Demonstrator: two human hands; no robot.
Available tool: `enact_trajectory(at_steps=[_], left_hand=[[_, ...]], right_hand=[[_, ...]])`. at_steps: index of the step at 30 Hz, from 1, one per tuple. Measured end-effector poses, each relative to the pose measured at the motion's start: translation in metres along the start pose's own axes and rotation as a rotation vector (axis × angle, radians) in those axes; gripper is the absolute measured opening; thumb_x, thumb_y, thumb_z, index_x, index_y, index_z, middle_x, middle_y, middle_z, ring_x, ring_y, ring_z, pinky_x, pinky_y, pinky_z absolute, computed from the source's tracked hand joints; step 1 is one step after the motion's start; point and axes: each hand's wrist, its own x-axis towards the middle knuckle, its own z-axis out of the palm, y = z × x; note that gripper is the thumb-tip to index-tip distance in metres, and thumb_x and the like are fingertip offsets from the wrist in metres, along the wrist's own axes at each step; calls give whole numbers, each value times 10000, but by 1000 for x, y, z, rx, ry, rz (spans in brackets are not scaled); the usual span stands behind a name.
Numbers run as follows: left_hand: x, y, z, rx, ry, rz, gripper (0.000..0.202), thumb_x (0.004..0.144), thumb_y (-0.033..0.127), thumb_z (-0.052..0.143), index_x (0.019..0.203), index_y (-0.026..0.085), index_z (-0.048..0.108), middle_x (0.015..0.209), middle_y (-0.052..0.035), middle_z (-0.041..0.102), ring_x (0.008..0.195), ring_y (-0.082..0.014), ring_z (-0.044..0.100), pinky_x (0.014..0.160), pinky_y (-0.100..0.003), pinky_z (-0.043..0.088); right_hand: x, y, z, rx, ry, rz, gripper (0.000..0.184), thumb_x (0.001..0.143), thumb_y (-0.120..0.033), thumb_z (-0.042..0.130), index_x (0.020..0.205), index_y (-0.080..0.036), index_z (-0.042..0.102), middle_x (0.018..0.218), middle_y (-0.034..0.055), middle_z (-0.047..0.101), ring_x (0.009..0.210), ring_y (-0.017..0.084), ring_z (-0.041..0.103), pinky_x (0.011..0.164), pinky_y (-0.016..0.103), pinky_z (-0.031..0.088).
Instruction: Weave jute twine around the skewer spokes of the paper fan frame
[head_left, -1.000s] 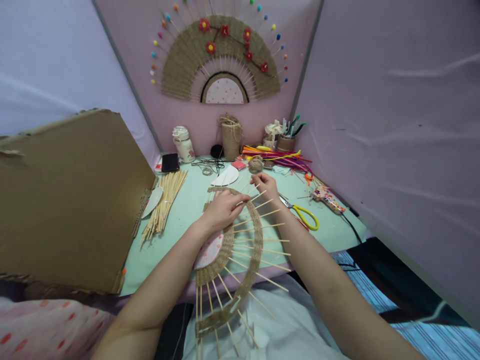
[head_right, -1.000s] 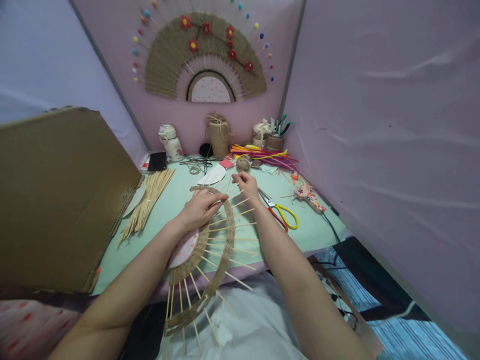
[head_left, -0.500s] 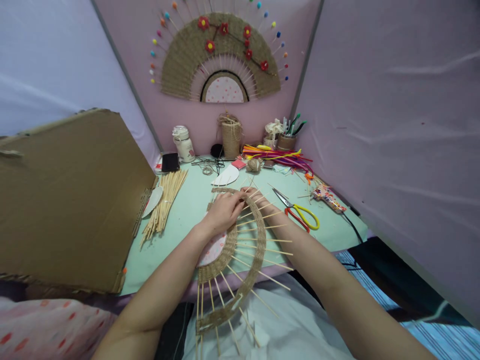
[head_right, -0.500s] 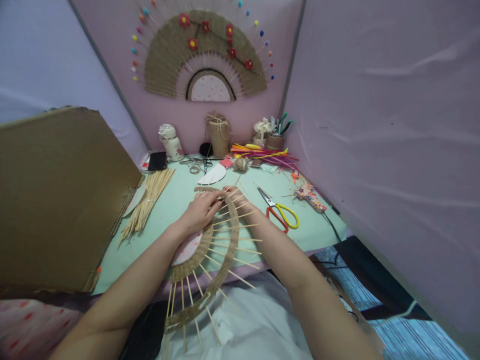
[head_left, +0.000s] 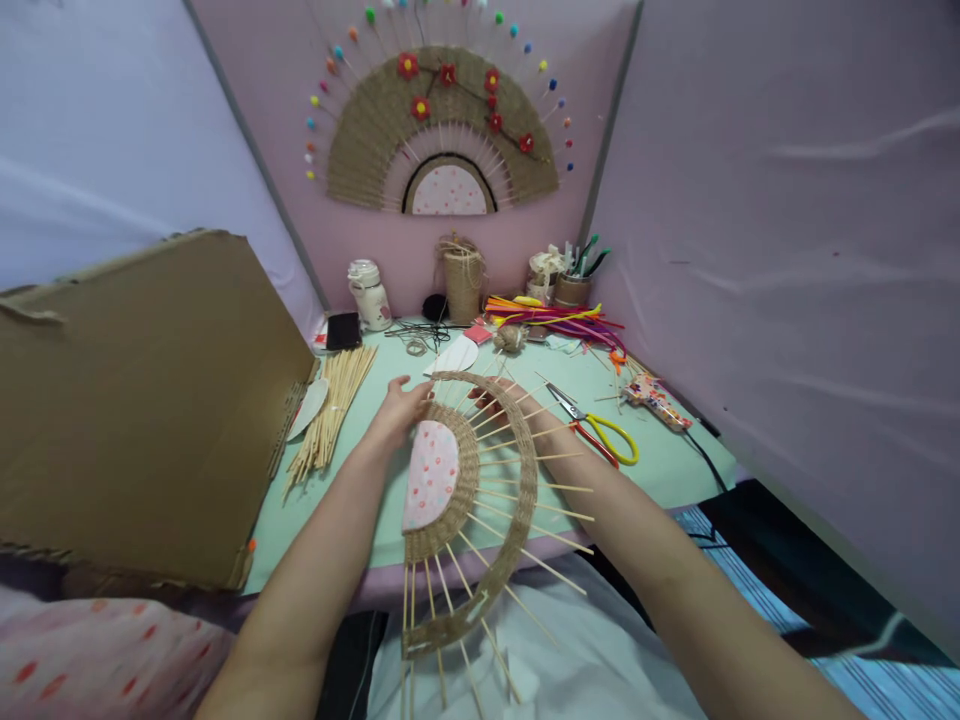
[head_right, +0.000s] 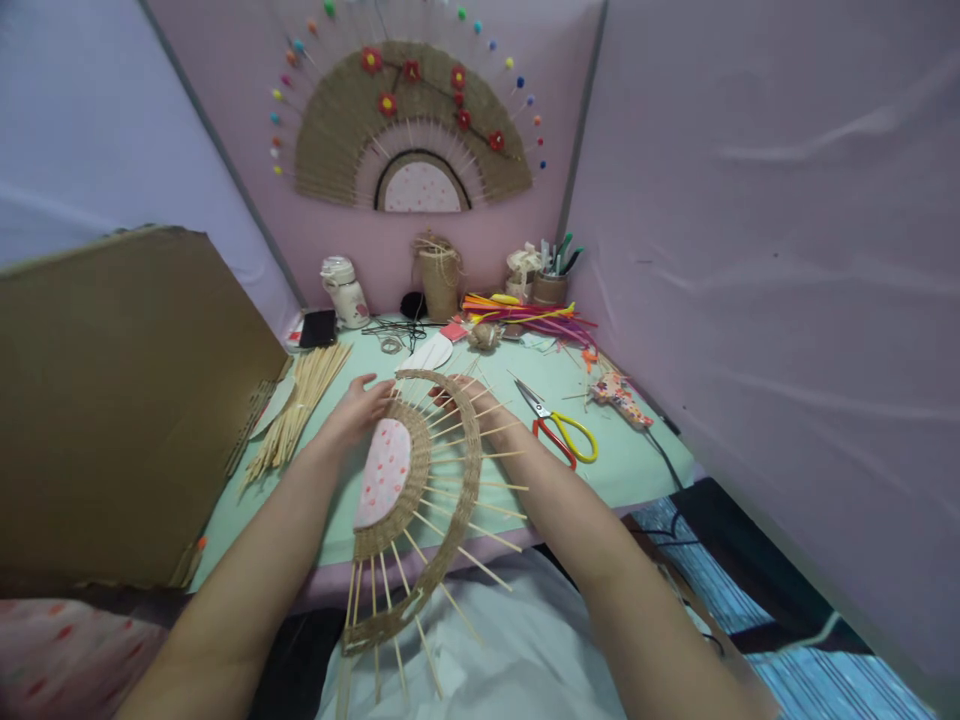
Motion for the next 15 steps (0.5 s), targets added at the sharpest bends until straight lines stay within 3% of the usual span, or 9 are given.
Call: enact_trajectory(at_steps=[3, 5, 9, 11, 13, 15], left_hand=[[7, 0, -7, -350, -266, -258, 346, 764, 325, 629, 1056, 154, 559, 926, -104, 664, 738, -184, 653, 707, -331, 519], [14, 3, -11, -446, -398, -309, 307, 759, 301, 641, 1029, 160, 607, 914, -90, 683, 693, -173, 651, 689, -323, 523], [26, 22, -22, -479, -522, -205, 421, 763, 201, 606, 1184, 190, 587, 953, -80, 694, 689, -156, 644, 665, -302, 514], [26, 32, -28, -502, -553, -119, 530, 738, 143, 576, 1263, 208, 535, 1034, -79, 681, 817, -174, 654, 716, -313, 517], [21, 39, -32, -531, -570, -49, 594, 727, 152, 541, 1316, 211, 482, 1152, -87, 641, 1012, -225, 618, 812, -388, 511], [11, 39, -36, -555, -559, 0, 611, 723, 202, 523, 1332, 202, 461, 1185, -94, 623, 1089, -268, 580, 843, -455, 501]], right_hand=[[-3, -5, 3, -4, -24, -11, 211, 589, -370, 708, 729, -218, 662, 743, 25, 675, 650, 166, 572, 616, 290, 475], [2, -7, 6, -17, -59, -3, 224, 579, -373, 705, 737, -221, 662, 760, 21, 681, 650, 162, 579, 594, 281, 463], [29, -13, 17, -74, -138, 47, 241, 516, -324, 737, 653, -182, 599, 696, 31, 667, 548, 135, 555, 519, 265, 414], [44, -17, 24, -119, -162, 33, 260, 510, -310, 743, 604, -181, 537, 655, 19, 649, 526, 126, 541, 505, 257, 394], [55, -19, 30, -213, -163, -62, 279, 558, -326, 723, 577, -188, 482, 596, -10, 606, 512, 108, 514, 505, 245, 371], [61, -19, 34, -324, -140, -172, 288, 632, -361, 684, 564, -189, 462, 532, -33, 541, 498, 93, 464, 506, 241, 342]])
